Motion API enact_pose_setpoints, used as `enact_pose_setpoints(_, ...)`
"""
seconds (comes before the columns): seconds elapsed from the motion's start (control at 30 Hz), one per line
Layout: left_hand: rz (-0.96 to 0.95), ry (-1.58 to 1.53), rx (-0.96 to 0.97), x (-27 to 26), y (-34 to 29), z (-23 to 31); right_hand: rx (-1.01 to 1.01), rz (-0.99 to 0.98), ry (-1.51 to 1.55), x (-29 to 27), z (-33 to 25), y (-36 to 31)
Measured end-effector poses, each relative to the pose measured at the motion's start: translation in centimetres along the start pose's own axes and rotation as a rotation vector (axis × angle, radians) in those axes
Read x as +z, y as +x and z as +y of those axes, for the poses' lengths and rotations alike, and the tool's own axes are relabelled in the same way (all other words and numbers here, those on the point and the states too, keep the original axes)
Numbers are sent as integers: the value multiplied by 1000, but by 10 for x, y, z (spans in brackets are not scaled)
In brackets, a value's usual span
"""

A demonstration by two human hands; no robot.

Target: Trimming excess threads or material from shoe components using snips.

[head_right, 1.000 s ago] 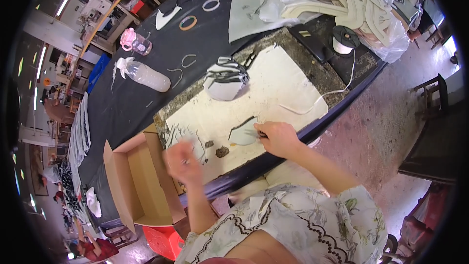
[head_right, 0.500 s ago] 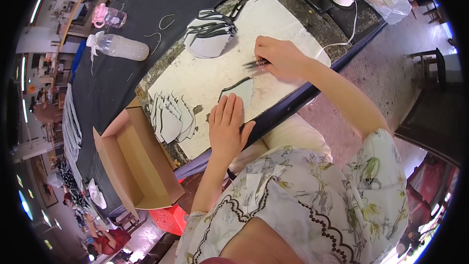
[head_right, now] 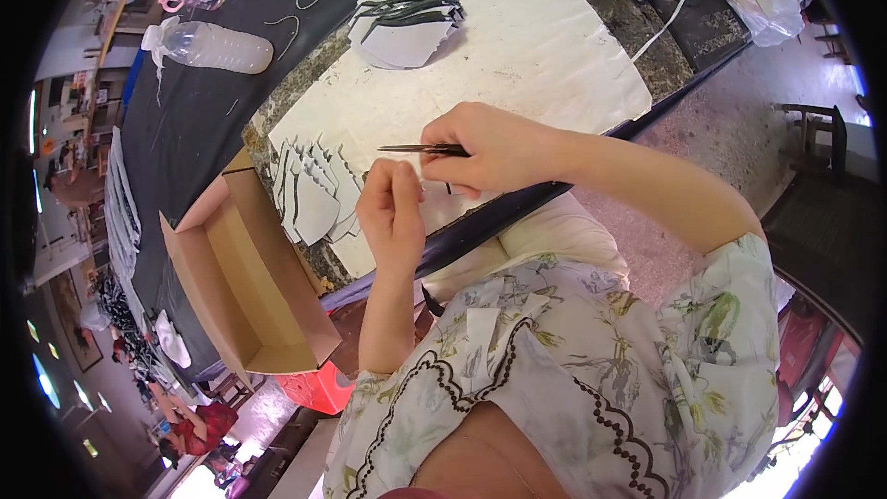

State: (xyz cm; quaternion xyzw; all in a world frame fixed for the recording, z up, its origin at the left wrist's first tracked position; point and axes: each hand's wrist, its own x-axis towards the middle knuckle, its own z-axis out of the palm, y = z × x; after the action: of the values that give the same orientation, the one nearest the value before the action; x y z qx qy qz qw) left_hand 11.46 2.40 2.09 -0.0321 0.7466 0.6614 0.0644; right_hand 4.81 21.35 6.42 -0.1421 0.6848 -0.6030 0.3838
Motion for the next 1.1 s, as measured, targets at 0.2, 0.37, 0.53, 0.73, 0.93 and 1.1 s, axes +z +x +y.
enact_pose_setpoints(0.2, 236, 644, 696, 11, -23, -33, 82, 137, -328, -34, 26, 5)
enact_pose_setpoints(0.37, 130, 848, 684, 29, -32, -43, 187, 5, -238, -18, 28, 24)
enact_pose_setpoints(0.53, 124, 821, 659, 30, -33, -43, 154, -18, -190, -17, 34, 24)
enact_pose_setpoints(0.73, 147, 787, 650, 30, -34, -43, 139, 13, -263, -13, 34, 26)
enact_pose_setpoints(0.93, 112, 895, 555, 32, -30, -35, 151, -31, -329, -24, 24, 27)
enact_pose_setpoints(1.1, 144, 890, 550, 34, -29, -38, 245, -140, -408, -47, 14, 27)
